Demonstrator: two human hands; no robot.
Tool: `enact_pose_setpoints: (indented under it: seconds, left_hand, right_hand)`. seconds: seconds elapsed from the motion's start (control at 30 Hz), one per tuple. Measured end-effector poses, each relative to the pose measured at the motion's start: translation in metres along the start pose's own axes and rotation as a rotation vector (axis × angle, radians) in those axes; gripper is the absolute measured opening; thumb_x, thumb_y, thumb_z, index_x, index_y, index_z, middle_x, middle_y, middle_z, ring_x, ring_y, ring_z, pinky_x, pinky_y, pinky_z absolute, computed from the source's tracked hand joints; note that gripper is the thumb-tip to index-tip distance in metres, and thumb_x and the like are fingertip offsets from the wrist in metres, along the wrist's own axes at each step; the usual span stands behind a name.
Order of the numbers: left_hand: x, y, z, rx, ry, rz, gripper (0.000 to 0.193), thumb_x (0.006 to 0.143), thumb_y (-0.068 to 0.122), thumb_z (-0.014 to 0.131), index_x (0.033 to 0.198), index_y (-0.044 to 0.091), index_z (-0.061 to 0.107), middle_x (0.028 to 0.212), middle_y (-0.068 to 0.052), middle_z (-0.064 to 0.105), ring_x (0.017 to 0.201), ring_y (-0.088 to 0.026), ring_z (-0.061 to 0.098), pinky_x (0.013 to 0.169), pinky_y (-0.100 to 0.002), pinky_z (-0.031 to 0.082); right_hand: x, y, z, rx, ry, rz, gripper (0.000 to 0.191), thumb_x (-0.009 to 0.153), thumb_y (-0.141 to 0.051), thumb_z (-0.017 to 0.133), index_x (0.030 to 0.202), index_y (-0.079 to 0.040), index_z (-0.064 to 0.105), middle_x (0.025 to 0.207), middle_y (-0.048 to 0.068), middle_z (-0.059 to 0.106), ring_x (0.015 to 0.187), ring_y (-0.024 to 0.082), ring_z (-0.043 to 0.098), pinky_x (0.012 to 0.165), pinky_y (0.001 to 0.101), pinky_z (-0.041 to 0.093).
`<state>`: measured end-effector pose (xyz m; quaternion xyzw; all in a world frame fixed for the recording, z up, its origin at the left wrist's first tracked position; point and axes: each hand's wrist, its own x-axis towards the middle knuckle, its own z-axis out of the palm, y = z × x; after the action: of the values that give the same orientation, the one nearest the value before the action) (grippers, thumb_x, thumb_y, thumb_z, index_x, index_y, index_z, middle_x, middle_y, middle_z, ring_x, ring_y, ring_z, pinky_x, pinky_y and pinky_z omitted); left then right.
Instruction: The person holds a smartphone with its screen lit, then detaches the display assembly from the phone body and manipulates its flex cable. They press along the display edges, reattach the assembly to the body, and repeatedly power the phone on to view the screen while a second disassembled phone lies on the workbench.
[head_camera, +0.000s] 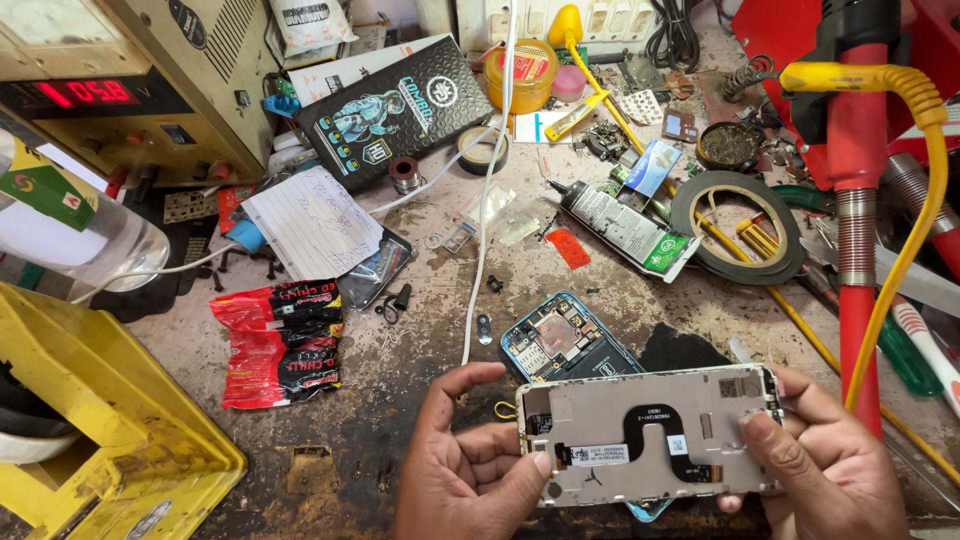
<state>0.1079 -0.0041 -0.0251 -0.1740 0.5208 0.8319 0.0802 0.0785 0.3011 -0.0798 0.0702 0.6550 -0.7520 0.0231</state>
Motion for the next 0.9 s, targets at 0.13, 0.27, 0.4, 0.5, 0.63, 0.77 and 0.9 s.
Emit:
enact_pose_setpoints:
  seconds: [0.13,0.27,0.4,0.5,0.63,0.77,0.9]
  left_hand:
    - [0.002,-0.007,-0.008,0.023,-0.03,0.004,0.068,0.074,-0.01,0.071,0.138,0.005,0.057,0.086,-0.024,0.081,0.081,-0.022,0.081,0.075,-0.034,0.064]
    - [0.005,-0.013,-0.014,0.116,-0.133,0.038,0.046,0.081,-0.008,0.072,0.127,-0.008,0.071,0.102,-0.019,0.084,0.094,-0.02,0.082,0.085,-0.032,0.065]
    - [0.004,-0.012,-0.015,0.09,-0.148,0.005,0.052,0.081,-0.005,0.072,0.133,-0.005,0.067,0.107,-0.018,0.081,0.097,-0.018,0.079,0.086,-0.03,0.064]
    - [0.001,-0.007,-0.013,0.1,-0.152,-0.023,0.06,0.078,-0.006,0.072,0.138,0.0,0.065,0.11,-0.017,0.08,0.097,-0.018,0.079,0.087,-0.03,0.064]
    - [0.0,-0.002,-0.01,0.105,-0.129,-0.027,0.066,0.075,-0.009,0.072,0.139,0.001,0.065,0.108,-0.017,0.081,0.096,-0.019,0.08,0.087,-0.031,0.065]
    - [0.0,-0.002,-0.009,0.084,-0.138,0.003,0.066,0.075,-0.01,0.072,0.14,-0.001,0.065,0.107,-0.02,0.082,0.097,-0.02,0.08,0.087,-0.031,0.065]
    - [0.001,-0.003,-0.011,0.08,-0.151,-0.008,0.067,0.075,-0.01,0.072,0.141,-0.001,0.063,0.108,-0.021,0.081,0.096,-0.02,0.08,0.086,-0.032,0.065]
  right_hand:
    - [-0.003,-0.008,0.006,0.071,-0.143,-0.135,0.042,0.101,-0.001,0.059,0.135,0.02,0.047,0.14,0.013,0.067,0.091,0.023,0.075,0.055,0.0368,0.063]
    - [-0.007,-0.012,0.012,0.033,-0.106,-0.057,0.066,0.102,0.002,0.06,0.165,0.0,0.044,0.099,0.033,0.077,0.081,0.026,0.075,0.052,0.0392,0.063]
    - [-0.007,-0.012,0.013,-0.067,-0.048,-0.061,0.059,0.095,0.003,0.06,0.153,0.002,0.047,0.101,0.027,0.079,0.087,0.022,0.076,0.062,0.0355,0.063]
    - [-0.005,-0.01,0.009,-0.053,-0.038,-0.004,0.059,0.099,0.005,0.061,0.157,0.001,0.048,0.103,0.03,0.079,0.081,0.025,0.075,0.051,0.0392,0.061]
    - [-0.005,-0.006,0.007,-0.031,-0.09,-0.082,0.062,0.099,0.005,0.06,0.159,0.002,0.046,0.104,0.029,0.078,0.093,0.025,0.076,0.065,0.0372,0.063]
    - [-0.006,-0.005,0.007,-0.016,-0.121,-0.12,0.066,0.1,0.005,0.06,0.163,0.003,0.042,0.103,0.03,0.077,0.095,0.025,0.076,0.065,0.0372,0.063]
    - [-0.006,-0.008,0.008,-0.01,-0.101,-0.046,0.066,0.1,0.005,0.058,0.164,0.002,0.041,0.108,0.032,0.079,0.093,0.027,0.077,0.059,0.0391,0.063]
